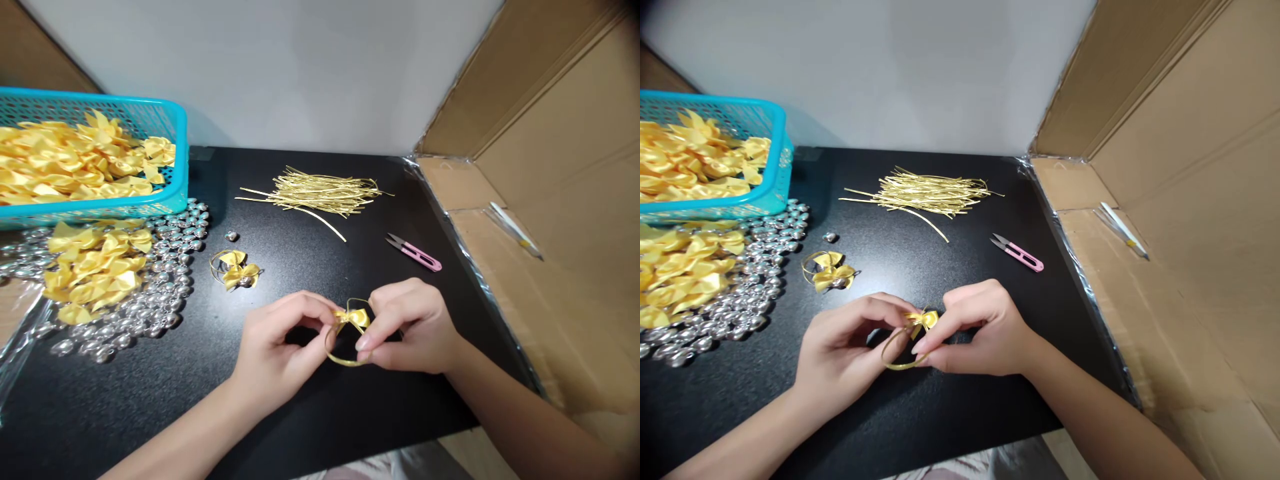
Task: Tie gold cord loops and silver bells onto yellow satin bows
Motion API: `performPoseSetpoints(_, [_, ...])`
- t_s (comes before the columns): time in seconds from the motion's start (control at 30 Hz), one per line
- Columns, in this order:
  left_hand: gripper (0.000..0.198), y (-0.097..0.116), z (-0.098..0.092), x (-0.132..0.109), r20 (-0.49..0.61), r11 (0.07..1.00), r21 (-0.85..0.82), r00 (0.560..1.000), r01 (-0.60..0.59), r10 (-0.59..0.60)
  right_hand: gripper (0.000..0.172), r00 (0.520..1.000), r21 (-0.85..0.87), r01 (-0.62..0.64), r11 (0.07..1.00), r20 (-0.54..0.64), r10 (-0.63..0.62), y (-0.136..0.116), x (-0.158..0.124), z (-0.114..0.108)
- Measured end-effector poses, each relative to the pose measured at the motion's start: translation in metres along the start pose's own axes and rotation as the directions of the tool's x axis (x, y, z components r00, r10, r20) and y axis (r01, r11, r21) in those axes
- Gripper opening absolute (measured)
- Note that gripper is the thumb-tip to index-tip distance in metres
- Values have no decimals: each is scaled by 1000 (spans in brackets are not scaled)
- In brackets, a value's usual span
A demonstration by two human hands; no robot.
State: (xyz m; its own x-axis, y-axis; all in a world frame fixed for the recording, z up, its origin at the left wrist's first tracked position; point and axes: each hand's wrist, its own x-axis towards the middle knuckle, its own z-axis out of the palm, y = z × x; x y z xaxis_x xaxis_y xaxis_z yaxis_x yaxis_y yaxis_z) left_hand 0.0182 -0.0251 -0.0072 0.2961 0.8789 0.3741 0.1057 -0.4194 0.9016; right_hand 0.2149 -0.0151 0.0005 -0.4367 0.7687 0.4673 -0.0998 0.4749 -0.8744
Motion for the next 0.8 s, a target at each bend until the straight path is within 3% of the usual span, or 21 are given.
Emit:
performPoseSetpoints(0.27, [11, 4, 4, 2, 79, 974, -123, 980, 191, -183, 9, 999, -10, -18, 1000, -32, 18, 3, 0, 1])
performPoseSetpoints(0.57, [9, 4, 0, 6, 88, 948, -210, 971, 238, -224, 12, 999, -1, -20, 1000, -32, 20, 2, -1, 3])
performPoseSetpoints(0.7, [13, 4, -1, 7, 43, 958, -205, 979, 203, -198, 19, 962, 227, -190, 955, -149, 227, 0, -3, -2])
performPoseSetpoints(0.8, [14, 4, -1, 6, 41, 967, -185, 984, 177, -172, 8, 906, 414, -222, 883, -246, 343, 0, -1, -5])
